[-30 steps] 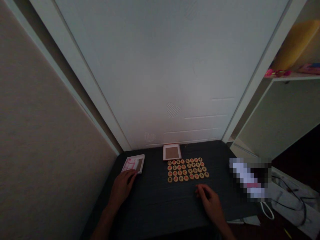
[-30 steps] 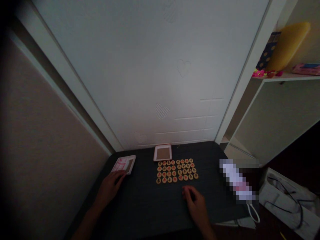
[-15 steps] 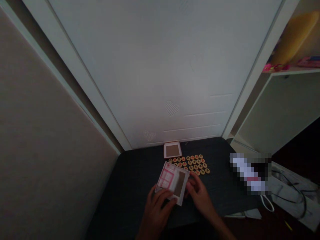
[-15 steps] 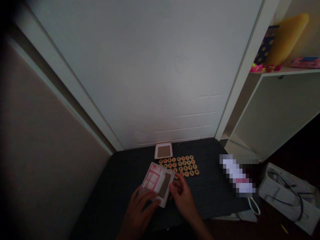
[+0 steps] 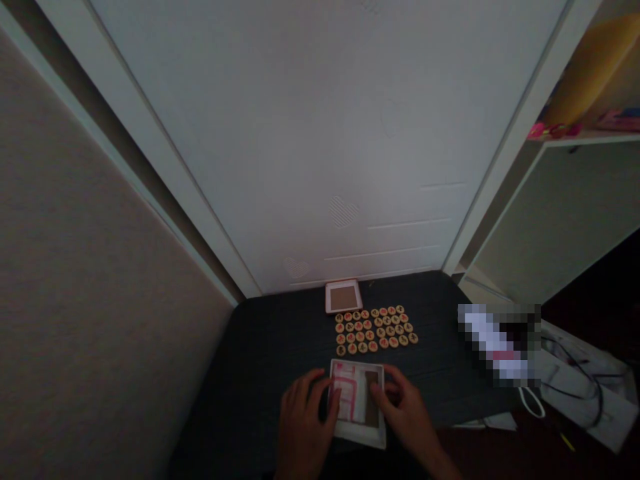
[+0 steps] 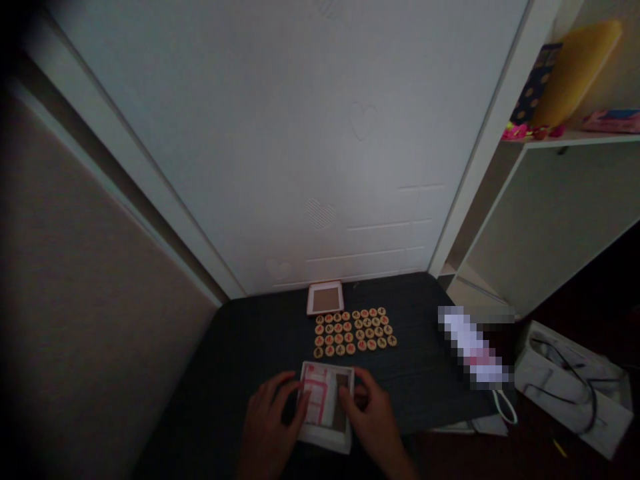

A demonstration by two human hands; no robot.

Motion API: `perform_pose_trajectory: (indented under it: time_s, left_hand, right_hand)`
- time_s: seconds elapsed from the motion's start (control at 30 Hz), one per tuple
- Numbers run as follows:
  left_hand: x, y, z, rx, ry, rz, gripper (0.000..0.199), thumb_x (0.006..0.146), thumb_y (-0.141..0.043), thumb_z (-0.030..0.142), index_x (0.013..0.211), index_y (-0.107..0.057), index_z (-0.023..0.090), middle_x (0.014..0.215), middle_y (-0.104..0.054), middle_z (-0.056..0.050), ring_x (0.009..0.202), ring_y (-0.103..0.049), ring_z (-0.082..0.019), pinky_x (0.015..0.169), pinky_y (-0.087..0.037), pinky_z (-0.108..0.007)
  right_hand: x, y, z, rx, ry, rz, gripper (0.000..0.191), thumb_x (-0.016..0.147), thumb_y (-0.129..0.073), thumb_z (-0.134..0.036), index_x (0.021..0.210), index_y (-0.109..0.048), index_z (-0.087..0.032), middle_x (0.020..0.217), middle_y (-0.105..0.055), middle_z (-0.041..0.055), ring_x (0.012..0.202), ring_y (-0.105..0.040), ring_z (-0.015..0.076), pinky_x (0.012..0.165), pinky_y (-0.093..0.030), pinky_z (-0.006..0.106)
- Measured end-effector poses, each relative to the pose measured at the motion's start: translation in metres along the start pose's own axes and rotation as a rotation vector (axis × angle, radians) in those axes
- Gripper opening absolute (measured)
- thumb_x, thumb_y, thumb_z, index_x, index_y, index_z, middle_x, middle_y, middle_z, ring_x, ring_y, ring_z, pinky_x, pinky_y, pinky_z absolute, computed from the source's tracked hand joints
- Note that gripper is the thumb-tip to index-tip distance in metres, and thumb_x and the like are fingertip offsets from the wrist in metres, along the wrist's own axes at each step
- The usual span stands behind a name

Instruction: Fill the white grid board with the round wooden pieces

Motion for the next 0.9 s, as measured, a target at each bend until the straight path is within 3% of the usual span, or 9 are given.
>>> perform_pose_trajectory:
  time_s: [0.23,0.4,0.5,0.57,0.73,0.8,0.9]
  left_hand:
    - [-0.004,-0.009,0.002,0.025,0.035,-0.036,0.014,0.089,-0.06,0.023,0.096,-0.072,0.025,0.112,-0.072,-0.007,0.103,-0.066,-0.028,0.091,-0.047,-0.046]
    - [-0.002,0.001,0.004,-0.166,0.084,-0.037,0.011,0.087,-0.062,0.025,0.09,-0.072,0.025,0.113,-0.073,-0.006,0.104,-0.067,-0.028,0.093,-0.049,-0.045]
    - [0.002,0.008,0.005,-0.429,0.232,-0.072,0.012,0.089,-0.061,0.031,0.09,-0.07,0.025,0.11,-0.074,-0.006,0.1,-0.069,-0.026,0.09,-0.053,-0.04]
    - [0.004,0.005,0.003,-0.649,0.394,-0.149,0.017,0.093,-0.056,0.037,0.092,-0.067,0.023,0.096,-0.076,-0.005,0.087,-0.072,-0.023,0.078,-0.057,-0.034]
    - [0.009,-0.011,0.002,-0.989,0.647,-0.236,0.03,0.091,-0.058,0.051,0.093,-0.059,0.021,0.072,-0.07,-0.001,0.061,-0.066,-0.018,0.053,-0.051,-0.024]
    - [0.011,-0.02,0.003,-1.019,0.663,-0.246,0.033,0.089,-0.06,0.053,0.094,-0.059,0.02,0.071,-0.07,-0.001,0.06,-0.065,-0.017,0.052,-0.049,-0.023]
    - [0.013,-0.032,0.005,-1.01,0.636,-0.276,0.035,0.087,-0.063,0.052,0.098,-0.06,0.019,0.071,-0.07,-0.002,0.061,-0.065,-0.017,0.052,-0.048,-0.022]
  right_hand:
    - [-0.004,-0.004,0.002,-0.047,0.011,0.002,0.053,0.085,-0.066,-0.059,0.12,-0.059,-0.02,0.09,-0.078,0.0092,0.079,-0.076,0.0279,0.071,-0.061,0.037]
    - [-0.006,-0.002,0.009,-0.124,0.022,0.003,0.051,0.088,-0.063,-0.056,0.123,-0.059,-0.02,0.092,-0.078,0.009,0.082,-0.076,0.0272,0.072,-0.061,0.036]
    - [-0.006,0.004,0.013,-0.235,0.061,0.046,0.051,0.089,-0.062,-0.055,0.127,-0.059,-0.02,0.09,-0.077,0.008,0.078,-0.075,0.0252,0.069,-0.06,0.034]
    - [-0.006,0.011,0.01,-0.348,0.124,0.116,0.053,0.087,-0.063,-0.054,0.129,-0.06,-0.021,0.094,-0.076,0.0087,0.077,-0.073,0.0243,0.071,-0.06,0.034]
    - [-0.012,0.025,-0.014,-0.488,0.28,0.255,0.044,0.087,-0.064,-0.051,0.121,-0.068,-0.023,0.114,-0.07,0.0124,0.104,-0.066,0.0282,0.093,-0.053,0.04]
    - [-0.011,0.025,-0.02,-0.406,0.246,0.217,0.041,0.091,-0.059,-0.051,0.12,-0.068,-0.024,0.119,-0.069,0.0115,0.11,-0.065,0.0279,0.097,-0.051,0.04]
    - [-0.005,0.015,-0.023,-0.183,0.124,0.054,0.044,0.094,-0.055,-0.054,0.123,-0.066,-0.023,0.109,-0.074,0.0095,0.098,-0.07,0.0251,0.086,-0.056,0.035]
Point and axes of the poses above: each hand's wrist, its own x-axis towards the middle knuckle, its own y-axis out of the back of the hand, z = x × y, the point moved 7 cm from there along x, towards the middle knuckle
